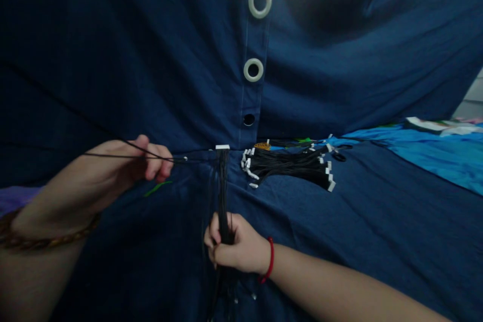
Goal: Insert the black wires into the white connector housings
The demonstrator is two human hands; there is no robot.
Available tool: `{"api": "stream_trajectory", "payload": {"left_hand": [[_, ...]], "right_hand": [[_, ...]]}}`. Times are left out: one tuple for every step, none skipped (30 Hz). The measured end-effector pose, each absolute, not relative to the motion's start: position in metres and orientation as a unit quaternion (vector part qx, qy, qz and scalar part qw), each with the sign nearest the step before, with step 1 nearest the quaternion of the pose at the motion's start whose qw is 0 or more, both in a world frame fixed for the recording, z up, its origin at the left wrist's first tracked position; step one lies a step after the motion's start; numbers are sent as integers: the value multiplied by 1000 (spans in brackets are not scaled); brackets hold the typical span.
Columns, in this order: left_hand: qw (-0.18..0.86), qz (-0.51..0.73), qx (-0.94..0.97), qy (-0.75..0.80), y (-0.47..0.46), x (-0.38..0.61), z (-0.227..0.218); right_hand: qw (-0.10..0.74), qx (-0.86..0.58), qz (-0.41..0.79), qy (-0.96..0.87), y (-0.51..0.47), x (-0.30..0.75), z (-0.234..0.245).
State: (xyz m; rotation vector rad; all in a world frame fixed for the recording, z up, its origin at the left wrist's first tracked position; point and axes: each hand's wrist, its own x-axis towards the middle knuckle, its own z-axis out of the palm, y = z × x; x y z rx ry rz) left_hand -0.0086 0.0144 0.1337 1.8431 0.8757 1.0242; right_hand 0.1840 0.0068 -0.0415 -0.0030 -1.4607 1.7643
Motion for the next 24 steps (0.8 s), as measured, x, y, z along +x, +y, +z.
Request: {"api": "stream_trajectory", "payload": {"left_hand": [[375,416,738,377,19,-8,130],[357,417,734,400,24,-5,125],[361,417,725,412,30,-2,120],[404,432,690,417,34,2,114],[430,434,675,414,38,6,107],[452,432,667,406,40,11,102],[485,418,661,393,41,16,97],[514,403,657,376,41,20,93],[542,389,653,358,39,25,90],[574,383,642,334,37,28,87],[606,390,622,305,34,30,86],[629,410,600,276,31,32,87],[642,438,577,250,28,32,89],[645,470,558,228,26,31,92],[637,501,546,212,22,28,97],[616,530,544,209,19,25,104],[588,558,546,213,14,21,112],[556,587,547,219,9,16,120],[505,622,549,239,3,10,128],[452,654,550,256,-4,5,136],[406,676,553,271,-11,1,142],[363,687,559,290,-17,-3,146],[326,688,572,305,-23,-5,149],[296,685,584,320,-26,-7,151]], "right_hand": [[412,6,708,-573,6,184,-41],[409,15,716,-565,6,183,-40],[404,24,726,-556,5,183,-38],[396,34,737,-547,4,182,-37],[385,45,749,-538,2,181,-34],[371,56,762,-528,0,179,-32],[357,66,775,-518,-2,178,-30],[343,73,787,-507,-4,176,-27],[330,75,799,-498,-7,175,-24],[320,71,808,-490,-10,174,-20],[313,59,815,-483,-13,173,-16],[310,43,820,-479,-16,174,-11],[307,22,822,-479,-19,174,-6],[305,-1,820,-484,-21,176,0],[303,-27,814,-494,-22,177,7],[302,-56,803,-511,-22,180,15],[303,-88,785,-533,-20,183,24],[308,-122,761,-558,-19,186,34],[321,-156,729,-584,-16,189,45],[340,-186,694,-607,-14,192,57],[362,-209,656,-629,-13,193,69],[386,-222,619,-647,-12,192,81],[403,-226,587,-665,-13,190,92],[410,-224,559,-685,-16,186,101]]}}
